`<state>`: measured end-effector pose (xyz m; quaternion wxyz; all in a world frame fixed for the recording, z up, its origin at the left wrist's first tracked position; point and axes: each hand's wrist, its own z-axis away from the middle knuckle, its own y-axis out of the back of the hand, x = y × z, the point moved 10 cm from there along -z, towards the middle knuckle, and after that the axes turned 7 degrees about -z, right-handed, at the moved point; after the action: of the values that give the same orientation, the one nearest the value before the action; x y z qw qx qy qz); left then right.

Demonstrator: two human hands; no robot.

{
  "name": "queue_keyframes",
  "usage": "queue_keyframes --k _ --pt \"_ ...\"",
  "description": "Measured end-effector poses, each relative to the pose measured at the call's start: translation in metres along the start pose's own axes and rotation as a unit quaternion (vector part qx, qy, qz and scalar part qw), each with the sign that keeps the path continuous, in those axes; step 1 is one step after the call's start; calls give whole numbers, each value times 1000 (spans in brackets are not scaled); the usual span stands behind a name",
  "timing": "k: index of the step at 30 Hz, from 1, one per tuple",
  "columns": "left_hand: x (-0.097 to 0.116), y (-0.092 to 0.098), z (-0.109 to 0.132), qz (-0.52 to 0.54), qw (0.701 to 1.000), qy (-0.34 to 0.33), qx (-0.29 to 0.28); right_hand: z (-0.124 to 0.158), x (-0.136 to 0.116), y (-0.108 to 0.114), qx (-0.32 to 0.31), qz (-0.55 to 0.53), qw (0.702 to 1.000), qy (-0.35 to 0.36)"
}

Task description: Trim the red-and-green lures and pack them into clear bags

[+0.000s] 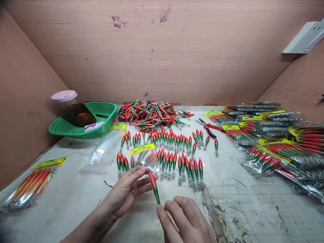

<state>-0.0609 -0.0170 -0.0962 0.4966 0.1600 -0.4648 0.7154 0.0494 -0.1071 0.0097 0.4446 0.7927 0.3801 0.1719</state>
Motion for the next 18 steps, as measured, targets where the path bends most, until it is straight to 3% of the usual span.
queue_keyframes --k 5,12,18 --pt "-8 -10 4 -27 999 22 -37 -2 5 -9 -2 56 998 -23" --pt "-12 -16 5 -46 996 23 -67 -8 21 -7 80 -29 989 -123" --pt "-11 -25 9 -18 995 27 -94 0 23 -4 106 -77 982 -138"
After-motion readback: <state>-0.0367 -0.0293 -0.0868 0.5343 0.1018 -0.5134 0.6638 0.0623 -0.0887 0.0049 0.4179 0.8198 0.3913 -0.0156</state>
